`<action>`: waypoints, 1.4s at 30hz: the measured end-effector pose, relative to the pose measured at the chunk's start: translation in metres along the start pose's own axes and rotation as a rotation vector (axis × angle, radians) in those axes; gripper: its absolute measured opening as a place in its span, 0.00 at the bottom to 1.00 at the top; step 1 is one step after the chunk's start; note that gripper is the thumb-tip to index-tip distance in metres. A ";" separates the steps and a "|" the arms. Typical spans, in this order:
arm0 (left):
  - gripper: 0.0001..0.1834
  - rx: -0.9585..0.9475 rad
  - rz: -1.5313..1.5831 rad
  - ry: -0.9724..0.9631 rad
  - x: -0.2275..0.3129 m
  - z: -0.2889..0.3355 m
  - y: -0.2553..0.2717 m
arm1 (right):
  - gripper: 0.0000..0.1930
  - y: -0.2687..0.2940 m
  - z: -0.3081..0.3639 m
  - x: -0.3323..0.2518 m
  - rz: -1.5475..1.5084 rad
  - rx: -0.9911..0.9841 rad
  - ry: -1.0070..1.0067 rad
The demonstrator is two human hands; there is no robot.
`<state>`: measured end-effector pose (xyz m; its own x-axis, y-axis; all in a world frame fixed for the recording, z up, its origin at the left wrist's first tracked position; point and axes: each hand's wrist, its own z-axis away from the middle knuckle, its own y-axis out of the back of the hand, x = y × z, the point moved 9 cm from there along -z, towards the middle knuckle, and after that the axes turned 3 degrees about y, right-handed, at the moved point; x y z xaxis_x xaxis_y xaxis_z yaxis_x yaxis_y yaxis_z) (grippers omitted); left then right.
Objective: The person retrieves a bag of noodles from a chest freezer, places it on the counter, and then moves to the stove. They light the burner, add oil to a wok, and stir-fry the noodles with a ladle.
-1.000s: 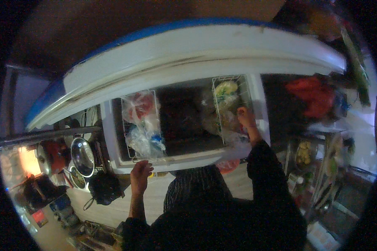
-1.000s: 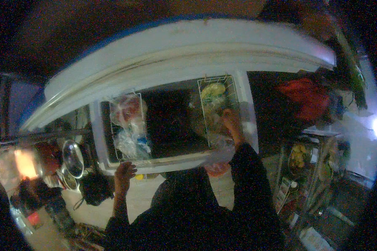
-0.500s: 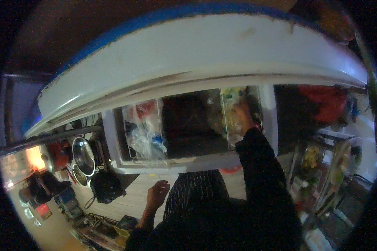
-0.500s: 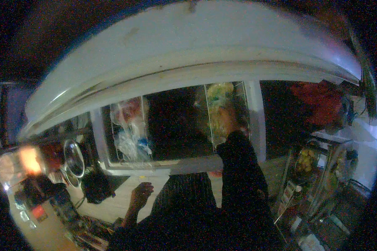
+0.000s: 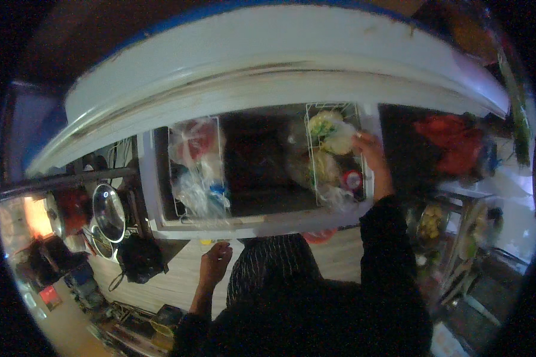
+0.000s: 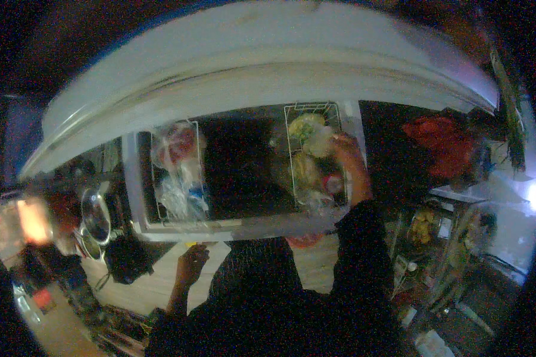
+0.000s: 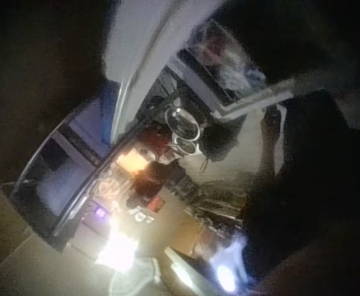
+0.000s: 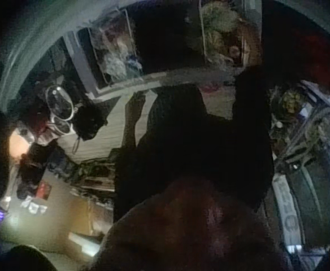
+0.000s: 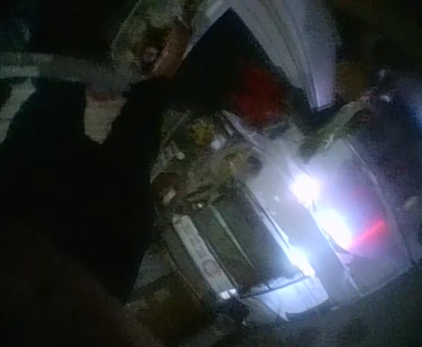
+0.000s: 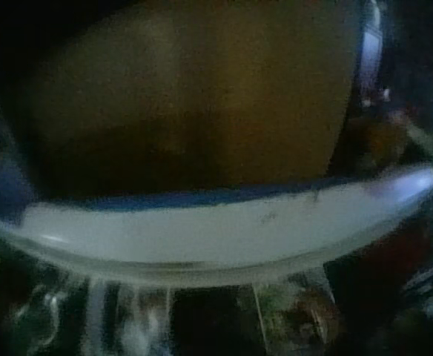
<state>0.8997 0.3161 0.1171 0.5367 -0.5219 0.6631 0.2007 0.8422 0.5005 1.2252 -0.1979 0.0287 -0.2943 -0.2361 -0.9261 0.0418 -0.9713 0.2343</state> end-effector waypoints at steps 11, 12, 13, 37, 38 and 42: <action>0.27 0.031 0.186 -0.111 0.076 -0.012 -0.002 | 0.08 -0.131 0.123 -0.180 0.323 -0.680 0.540; 0.30 0.076 0.235 -0.167 0.095 -0.011 0.004 | 0.08 -0.156 0.142 -0.185 0.318 -0.785 0.496; 0.32 0.152 0.105 -0.243 0.116 -0.009 0.011 | 0.08 -0.182 0.163 -0.190 0.292 -0.895 0.503; 0.18 0.253 0.337 -0.166 0.040 0.047 0.049 | 0.17 -0.036 0.100 0.045 0.418 -0.087 0.040; 0.19 0.157 0.210 0.001 0.027 0.046 0.049 | 0.14 -0.023 0.108 0.020 0.171 -0.067 -0.089; 0.17 0.160 0.191 0.032 0.028 0.055 0.054 | 0.13 -0.026 0.137 -0.117 0.138 0.023 0.101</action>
<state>0.8802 0.3393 0.1928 0.5788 -0.3487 0.7371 -0.0375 0.8916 0.4512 1.1274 -0.1404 0.1715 -0.1896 -0.3706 -0.9092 0.0534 -0.9286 0.3673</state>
